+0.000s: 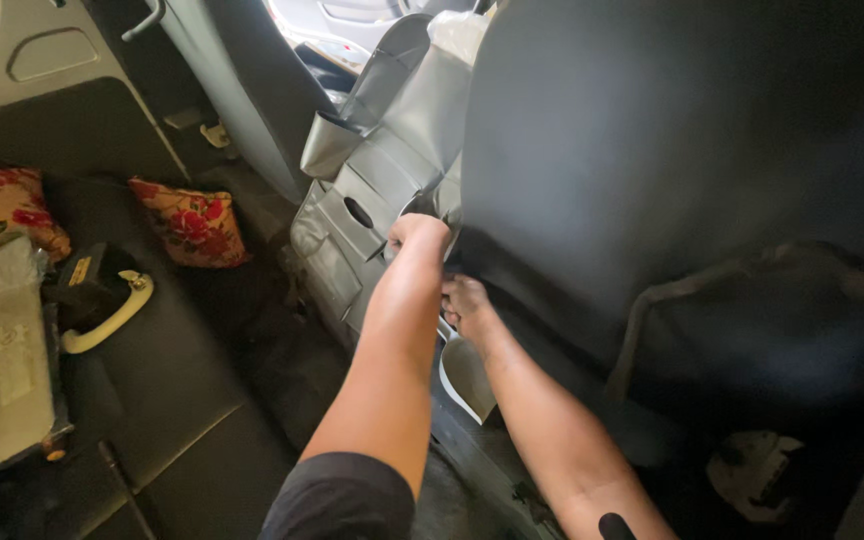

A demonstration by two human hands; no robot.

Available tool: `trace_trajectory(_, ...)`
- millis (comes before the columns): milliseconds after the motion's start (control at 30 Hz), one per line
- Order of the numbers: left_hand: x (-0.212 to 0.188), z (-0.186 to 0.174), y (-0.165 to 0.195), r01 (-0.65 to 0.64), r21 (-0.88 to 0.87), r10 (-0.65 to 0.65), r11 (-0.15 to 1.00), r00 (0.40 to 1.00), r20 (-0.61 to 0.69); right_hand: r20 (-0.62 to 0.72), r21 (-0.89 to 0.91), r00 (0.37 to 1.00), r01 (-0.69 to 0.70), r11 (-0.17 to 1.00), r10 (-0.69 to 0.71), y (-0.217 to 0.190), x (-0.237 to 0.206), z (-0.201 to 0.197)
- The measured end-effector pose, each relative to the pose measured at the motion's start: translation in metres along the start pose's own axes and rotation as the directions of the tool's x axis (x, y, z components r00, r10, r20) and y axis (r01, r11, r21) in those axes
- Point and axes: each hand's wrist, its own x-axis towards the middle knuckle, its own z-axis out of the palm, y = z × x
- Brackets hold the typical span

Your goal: The person sits on the floor and sorts through a box of small metal parts, then handles a car radiator and other components. They walk to a vehicle, open the hood, and interact with the engine area before moving to the vehicle interior to adjust a seat.

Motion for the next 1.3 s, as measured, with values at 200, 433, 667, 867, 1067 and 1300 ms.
trace_trajectory(200,-0.002,-0.007,-0.003,0.052,-0.005,-0.052,0.999,0.999,0.013,0.044,-0.024,0.999,-0.013,1.000,0.014,-0.008,0.001,-0.004)
trace_trajectory(433,-0.001,-0.005,-0.010,0.022,0.027,-0.024,0.999,0.994,0.104,0.027,-0.070,0.999,-0.029,0.997,0.031,-0.018,-0.008,0.003)
trace_trajectory(667,-0.004,-0.011,0.017,0.262,0.044,-0.262,0.964,0.914,0.310,-0.006,0.044,1.000,0.013,0.999,-0.013,0.000,-0.001,-0.002)
trace_trajectory(867,0.003,-0.011,0.003,0.008,0.142,-0.065,0.990,0.915,0.399,-0.009,0.036,1.000,0.003,0.999,-0.003,-0.001,-0.001,0.002)
trace_trajectory(1067,0.007,-0.011,-0.013,-0.276,0.305,0.058,0.911,0.821,0.568,-0.002,-0.075,0.998,-0.066,0.995,0.066,-0.008,-0.008,0.005)
trace_trajectory(1300,-0.008,-0.009,-0.029,-0.206,0.044,0.210,0.978,0.964,-0.164,0.018,-0.105,0.996,-0.080,0.991,0.082,-0.003,-0.007,0.006)
